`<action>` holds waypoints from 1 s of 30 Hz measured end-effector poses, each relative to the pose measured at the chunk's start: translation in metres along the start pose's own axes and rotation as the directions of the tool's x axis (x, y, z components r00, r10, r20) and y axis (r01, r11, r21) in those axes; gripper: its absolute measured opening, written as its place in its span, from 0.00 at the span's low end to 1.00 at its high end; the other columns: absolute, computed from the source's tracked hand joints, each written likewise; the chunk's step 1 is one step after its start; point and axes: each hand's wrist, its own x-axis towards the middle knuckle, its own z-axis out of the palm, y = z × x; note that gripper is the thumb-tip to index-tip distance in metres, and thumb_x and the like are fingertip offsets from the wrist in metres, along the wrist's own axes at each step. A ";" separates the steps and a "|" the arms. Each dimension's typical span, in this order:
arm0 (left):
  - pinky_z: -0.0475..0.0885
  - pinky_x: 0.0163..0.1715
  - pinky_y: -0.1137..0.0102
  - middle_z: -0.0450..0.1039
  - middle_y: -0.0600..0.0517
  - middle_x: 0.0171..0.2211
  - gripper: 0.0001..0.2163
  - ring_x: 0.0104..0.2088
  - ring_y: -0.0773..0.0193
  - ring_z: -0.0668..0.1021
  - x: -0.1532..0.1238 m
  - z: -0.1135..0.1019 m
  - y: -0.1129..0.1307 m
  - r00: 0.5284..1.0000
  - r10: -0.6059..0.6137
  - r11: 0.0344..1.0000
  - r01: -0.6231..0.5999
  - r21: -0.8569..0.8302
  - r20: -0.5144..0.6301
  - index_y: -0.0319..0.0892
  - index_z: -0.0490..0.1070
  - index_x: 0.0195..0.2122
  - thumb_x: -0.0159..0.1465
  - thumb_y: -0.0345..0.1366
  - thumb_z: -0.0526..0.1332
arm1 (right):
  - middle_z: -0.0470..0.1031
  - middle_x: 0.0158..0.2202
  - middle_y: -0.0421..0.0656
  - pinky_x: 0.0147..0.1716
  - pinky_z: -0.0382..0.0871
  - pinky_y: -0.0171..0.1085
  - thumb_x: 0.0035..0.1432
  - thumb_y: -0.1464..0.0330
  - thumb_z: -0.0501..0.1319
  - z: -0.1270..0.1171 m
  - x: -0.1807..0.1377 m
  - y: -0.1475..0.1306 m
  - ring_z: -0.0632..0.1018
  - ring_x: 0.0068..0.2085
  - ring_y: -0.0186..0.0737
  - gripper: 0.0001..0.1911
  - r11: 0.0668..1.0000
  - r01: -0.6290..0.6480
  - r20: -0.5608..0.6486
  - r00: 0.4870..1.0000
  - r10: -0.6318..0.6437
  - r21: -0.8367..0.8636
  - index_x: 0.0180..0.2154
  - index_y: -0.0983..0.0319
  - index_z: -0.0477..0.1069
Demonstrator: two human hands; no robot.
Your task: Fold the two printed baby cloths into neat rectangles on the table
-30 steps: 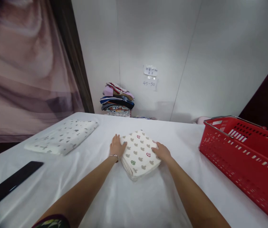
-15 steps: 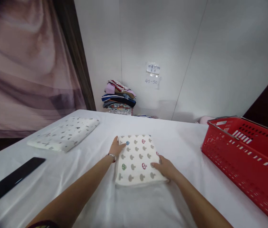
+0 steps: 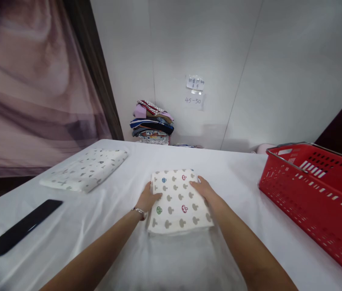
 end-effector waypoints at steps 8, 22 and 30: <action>0.67 0.47 0.66 0.66 0.44 0.53 0.36 0.49 0.58 0.72 0.010 0.014 0.005 0.998 0.066 0.998 -0.066 -0.020 0.002 0.40 0.47 0.60 0.51 0.33 0.61 | 0.68 0.50 0.53 0.36 0.71 0.38 0.53 0.56 0.56 -0.006 -0.016 0.018 0.77 0.40 0.42 0.43 0.990 -0.006 -0.032 0.999 0.011 0.139 0.62 0.65 0.38; 0.68 0.46 0.68 0.67 0.47 0.53 0.33 0.48 0.60 0.73 -0.042 0.006 -0.015 0.996 0.052 0.998 -0.050 -0.033 0.066 0.42 0.48 0.60 0.53 0.34 0.59 | 0.40 0.65 0.45 0.59 0.38 0.44 0.59 0.54 0.45 0.027 -0.022 -0.012 0.42 0.64 0.43 0.32 0.653 0.438 0.042 0.848 -0.529 -0.618 0.61 0.61 0.46; 0.69 0.43 0.69 0.70 0.47 0.48 0.32 0.44 0.62 0.74 -0.074 0.006 -0.024 0.995 0.092 0.989 -0.088 -0.115 0.035 0.41 0.49 0.60 0.55 0.38 0.58 | 0.36 0.65 0.43 0.58 0.32 0.50 0.60 0.49 0.37 0.043 -0.024 -0.013 0.39 0.64 0.45 0.34 0.515 0.504 0.315 0.855 -0.412 -0.694 0.62 0.58 0.45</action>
